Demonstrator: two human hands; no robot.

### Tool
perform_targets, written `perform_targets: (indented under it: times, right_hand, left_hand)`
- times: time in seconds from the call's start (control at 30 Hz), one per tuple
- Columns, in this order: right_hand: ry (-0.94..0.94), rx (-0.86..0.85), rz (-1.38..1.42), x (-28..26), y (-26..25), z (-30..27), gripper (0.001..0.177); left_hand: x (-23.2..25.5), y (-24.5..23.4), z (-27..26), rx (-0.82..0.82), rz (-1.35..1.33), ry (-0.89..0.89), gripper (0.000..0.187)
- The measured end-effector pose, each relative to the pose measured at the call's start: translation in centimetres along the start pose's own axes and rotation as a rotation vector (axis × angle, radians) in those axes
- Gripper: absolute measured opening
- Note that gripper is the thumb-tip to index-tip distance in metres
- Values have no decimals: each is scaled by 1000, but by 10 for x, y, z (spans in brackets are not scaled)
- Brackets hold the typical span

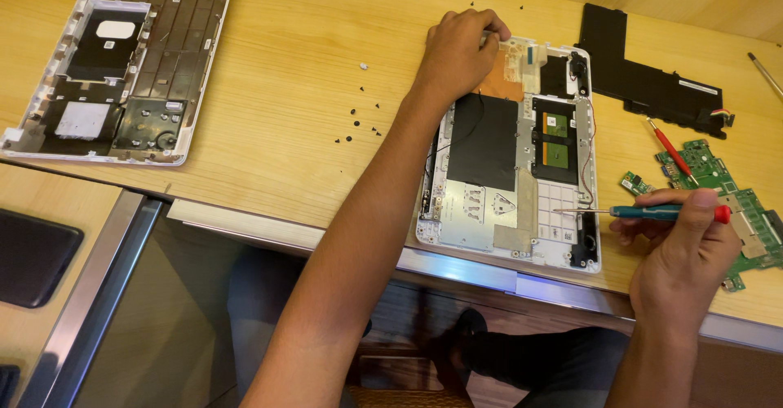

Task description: The person uses a screwdriver to remove screws from the internal frame of a disassembled laptop. They then detach a small circuit board and place it on the workbench.

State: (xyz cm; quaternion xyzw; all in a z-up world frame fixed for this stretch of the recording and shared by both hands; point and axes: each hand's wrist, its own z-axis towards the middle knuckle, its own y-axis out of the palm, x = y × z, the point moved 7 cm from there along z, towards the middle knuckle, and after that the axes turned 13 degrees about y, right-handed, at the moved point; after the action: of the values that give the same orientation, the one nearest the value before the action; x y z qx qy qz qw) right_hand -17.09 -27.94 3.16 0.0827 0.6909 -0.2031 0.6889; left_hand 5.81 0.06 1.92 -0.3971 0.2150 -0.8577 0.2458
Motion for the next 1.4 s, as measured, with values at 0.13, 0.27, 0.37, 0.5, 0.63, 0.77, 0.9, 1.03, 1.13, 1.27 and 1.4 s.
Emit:
perform_targets:
  times: [0.13, 0.27, 0.37, 0.5, 0.63, 0.77, 0.9, 1.03, 1.13, 1.27, 1.4]
  right_hand:
    - [-23, -11, 40, 3, -1, 2, 62]
    - [15, 15, 36, 2, -1, -1, 64]
    - [0, -9, 55, 0, 0, -1, 65]
    - [15, -64, 27, 1, 3, -2, 64]
    - [16, -84, 67, 3, 2, 1, 64]
    - [11, -120, -2, -7, 9, -5, 62]
    - [32, -129, 38, 2, 7, -2, 61]
    - [-1, -113, -15, -8, 9, -4, 58]
    - [-17, -156, -35, -4, 12, -1, 53]
    - [27, -120, -36, -4, 7, -4, 56]
    - [-29, -159, -40, -6, 11, -1, 54]
  left_hand:
    - [-1, 1, 0, -7, 11, -8, 19]
    - [-2, 2, 1, -2, 17, -10, 21]
    - [-3, 2, 1, -11, 13, -16, 20]
    - [0, 0, 0, -6, -4, -16, 20]
    - [3, -3, 0, -10, -13, -21, 23]
    - [1, -1, 0, -10, -6, -25, 21]
    - [2, -1, -1, -11, 3, -22, 21]
    - [-1, 0, 0, -1, 1, -14, 20]
    - [-1, 1, 0, -7, 11, -17, 19]
    - [0, 0, -1, -12, -6, -23, 22]
    - [-2, 1, 0, 5, -2, -15, 20]
